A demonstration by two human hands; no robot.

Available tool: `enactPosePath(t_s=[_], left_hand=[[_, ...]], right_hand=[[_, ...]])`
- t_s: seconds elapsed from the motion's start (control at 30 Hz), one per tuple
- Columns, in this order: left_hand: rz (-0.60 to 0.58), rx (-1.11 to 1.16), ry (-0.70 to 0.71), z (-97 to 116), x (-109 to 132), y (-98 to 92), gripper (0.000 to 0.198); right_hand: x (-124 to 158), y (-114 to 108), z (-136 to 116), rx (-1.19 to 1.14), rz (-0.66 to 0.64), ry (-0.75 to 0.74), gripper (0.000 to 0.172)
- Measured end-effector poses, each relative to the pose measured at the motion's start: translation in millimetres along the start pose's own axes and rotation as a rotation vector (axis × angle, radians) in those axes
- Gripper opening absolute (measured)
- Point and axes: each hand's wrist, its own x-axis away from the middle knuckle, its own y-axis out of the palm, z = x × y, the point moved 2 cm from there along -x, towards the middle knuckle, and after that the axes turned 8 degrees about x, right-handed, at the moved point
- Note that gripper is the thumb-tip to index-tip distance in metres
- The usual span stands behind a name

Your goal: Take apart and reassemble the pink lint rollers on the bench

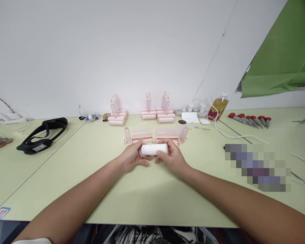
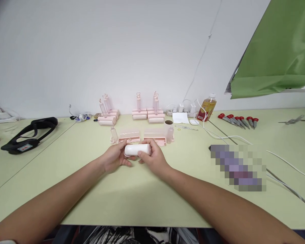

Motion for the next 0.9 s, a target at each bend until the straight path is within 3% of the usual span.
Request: enactPosePath(t_s=[0.1,0.27,0.37,0.57,0.7,0.9], left_hand=[[0.116,-0.068,0.107,-0.2,-1.0,-2.1,0.045],[0.259,-0.495,0.414,0.5,6.0,-0.2,0.052],[0.221,-0.619,0.469,-0.3,12.8,5.1,0.055],[0.143,-0.622,0.555,-2.1,17.8,7.6,0.058],[0.107,-0.726,0.636,-1.7,20.7,7.9,0.048],[0.085,-0.932,0.728,-0.9,26.1,11.6,0.063]], right_hand=[[-0.3,0.7,0.1,0.166,-0.028,0.024,0.026],[1.2,1.8,-3.5,0.339,-0.066,0.081,0.028],[1.9,2.1,-5.7,0.362,-0.096,0.093,0.040],[4.2,5.1,-4.7,0.262,-0.140,0.143,0.049],[5.0,7.6,-5.5,0.122,-0.138,0.115,0.046],[4.2,8.3,-6.5,0.040,-0.180,0.071,0.039]])
